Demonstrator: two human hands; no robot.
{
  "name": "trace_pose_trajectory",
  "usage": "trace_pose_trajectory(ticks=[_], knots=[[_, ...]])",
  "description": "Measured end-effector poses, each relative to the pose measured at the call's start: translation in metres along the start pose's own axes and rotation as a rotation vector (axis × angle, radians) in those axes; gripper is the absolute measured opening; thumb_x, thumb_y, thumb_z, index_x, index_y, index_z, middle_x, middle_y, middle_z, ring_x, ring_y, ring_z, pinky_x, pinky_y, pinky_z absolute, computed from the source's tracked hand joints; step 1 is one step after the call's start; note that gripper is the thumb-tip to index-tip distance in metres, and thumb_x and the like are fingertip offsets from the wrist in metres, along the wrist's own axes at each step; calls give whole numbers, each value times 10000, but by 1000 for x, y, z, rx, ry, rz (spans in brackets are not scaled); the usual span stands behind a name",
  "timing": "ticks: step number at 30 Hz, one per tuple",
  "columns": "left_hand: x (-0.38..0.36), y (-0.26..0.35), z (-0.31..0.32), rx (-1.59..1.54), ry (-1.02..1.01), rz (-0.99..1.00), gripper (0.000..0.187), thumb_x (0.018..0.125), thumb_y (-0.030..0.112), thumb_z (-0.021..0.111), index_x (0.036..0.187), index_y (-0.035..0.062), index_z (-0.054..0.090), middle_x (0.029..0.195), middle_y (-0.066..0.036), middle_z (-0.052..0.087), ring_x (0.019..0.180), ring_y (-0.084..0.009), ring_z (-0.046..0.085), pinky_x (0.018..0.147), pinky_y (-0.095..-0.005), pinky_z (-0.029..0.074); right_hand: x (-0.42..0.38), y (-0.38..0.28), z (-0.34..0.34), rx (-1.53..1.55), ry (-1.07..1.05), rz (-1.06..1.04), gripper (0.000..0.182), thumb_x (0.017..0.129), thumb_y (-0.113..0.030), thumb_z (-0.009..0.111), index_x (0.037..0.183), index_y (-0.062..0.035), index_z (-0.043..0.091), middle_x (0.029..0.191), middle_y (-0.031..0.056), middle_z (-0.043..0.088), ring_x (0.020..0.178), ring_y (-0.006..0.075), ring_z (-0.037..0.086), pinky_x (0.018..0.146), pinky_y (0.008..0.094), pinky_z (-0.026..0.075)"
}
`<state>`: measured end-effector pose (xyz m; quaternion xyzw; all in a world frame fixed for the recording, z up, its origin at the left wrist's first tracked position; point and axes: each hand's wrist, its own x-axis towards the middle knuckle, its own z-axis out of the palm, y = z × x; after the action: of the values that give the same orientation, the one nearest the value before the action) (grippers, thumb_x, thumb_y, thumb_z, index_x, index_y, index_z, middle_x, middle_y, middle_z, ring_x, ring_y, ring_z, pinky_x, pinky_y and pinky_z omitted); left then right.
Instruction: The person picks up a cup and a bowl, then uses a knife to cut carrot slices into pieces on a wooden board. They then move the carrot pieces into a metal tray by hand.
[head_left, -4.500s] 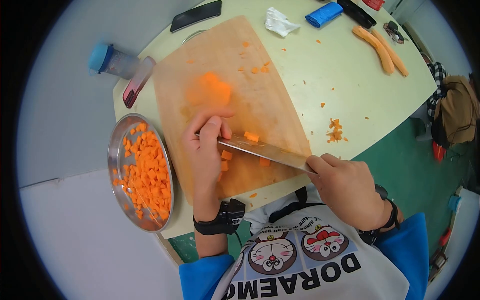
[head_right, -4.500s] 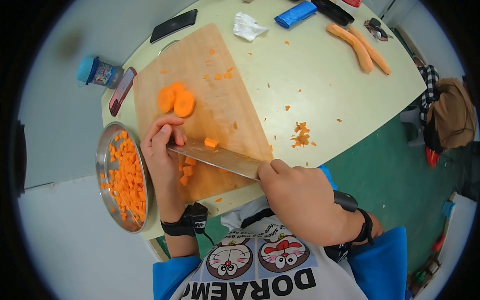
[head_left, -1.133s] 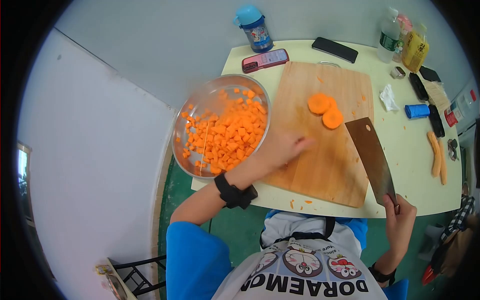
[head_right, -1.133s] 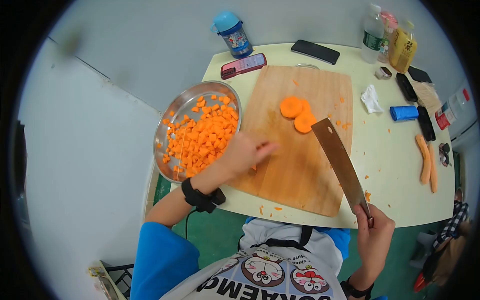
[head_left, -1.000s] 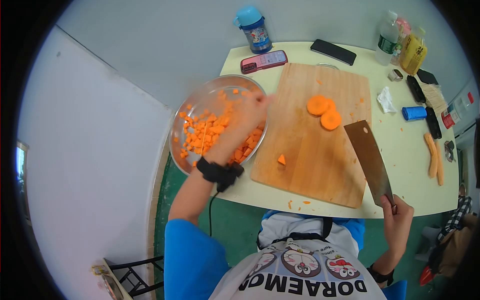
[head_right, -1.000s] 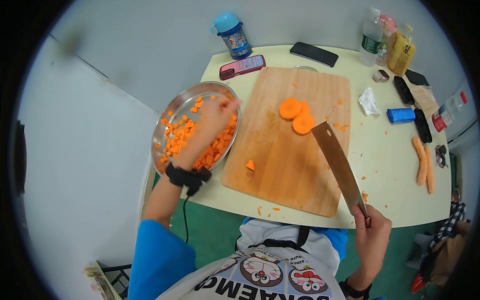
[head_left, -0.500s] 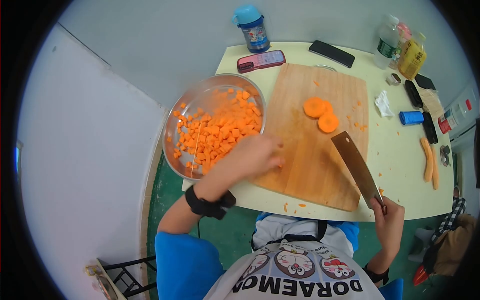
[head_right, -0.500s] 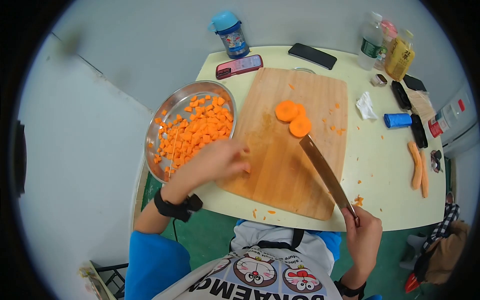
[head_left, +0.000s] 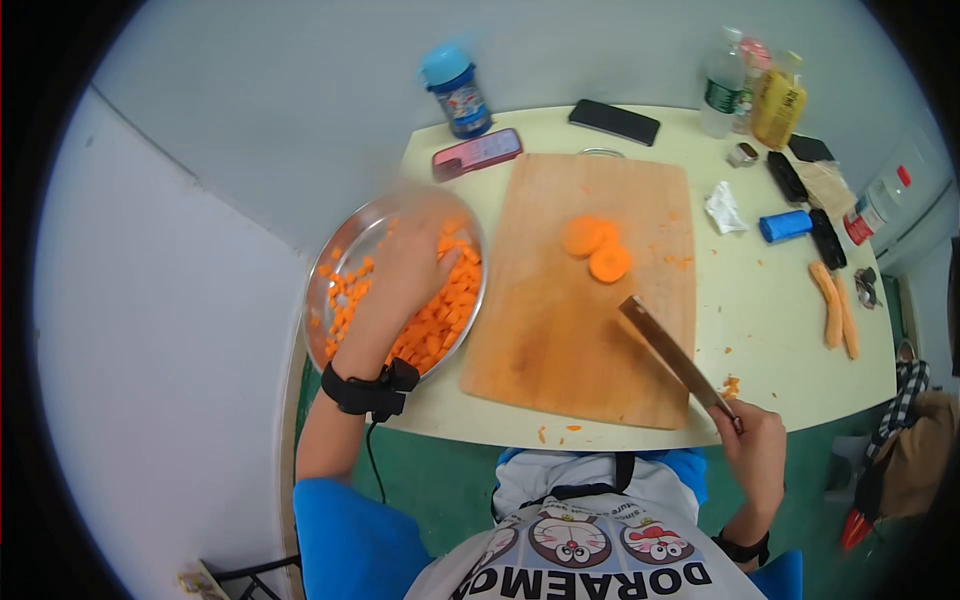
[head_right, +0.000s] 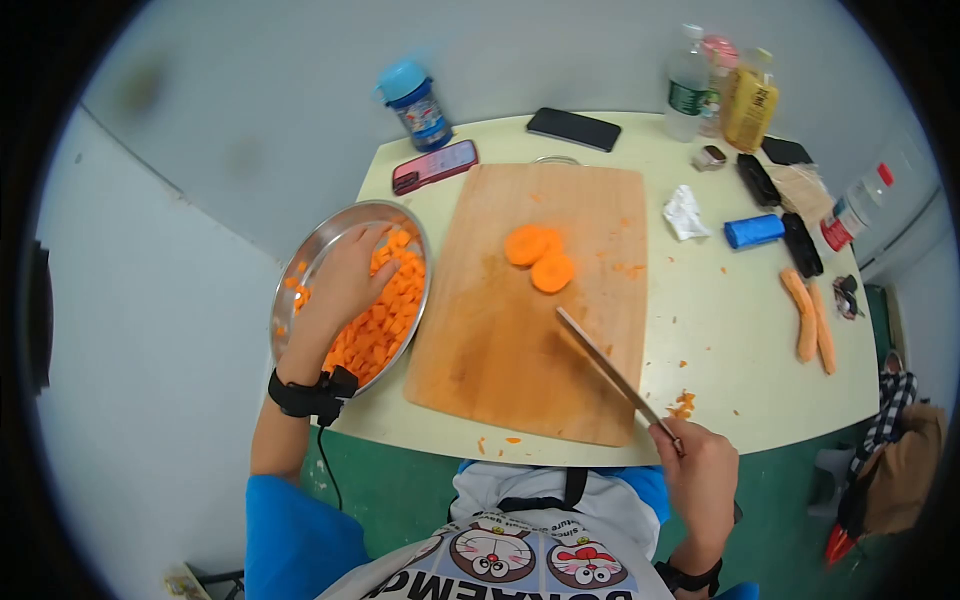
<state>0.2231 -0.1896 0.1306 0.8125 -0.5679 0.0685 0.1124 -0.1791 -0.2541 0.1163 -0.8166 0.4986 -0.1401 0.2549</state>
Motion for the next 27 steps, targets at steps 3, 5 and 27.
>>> trace_pose_trajectory(ticks=[3,5,27], knots=[[30,33,4,-148,-212,165,529,761,219,671,1228,58,481,1124,-182,540,1067,-344,507,917,-385,420,-1,0,-2,-30,-8,-20,127,796,-171,641,801,-44,652,637,133,584,536,307,561,488,359,419],[52,53,25,-168,-262,239,557,747,231,683,1233,59,474,1126,-177,533,1071,-336,506,920,-385,418,-5,1,-5,-30,0,-16,112,795,-165,642,805,-55,661,646,128,592,538,303,564,490,354,424],[-109,117,55,-390,-60,45,617,744,260,717,1206,-65,468,1087,-164,517,926,-305,558,780,-346,476,-4,-18,5,22,10,-131,87,790,-115,649,828,-37,655,651,111,599,511,261,563,478,316,426]])
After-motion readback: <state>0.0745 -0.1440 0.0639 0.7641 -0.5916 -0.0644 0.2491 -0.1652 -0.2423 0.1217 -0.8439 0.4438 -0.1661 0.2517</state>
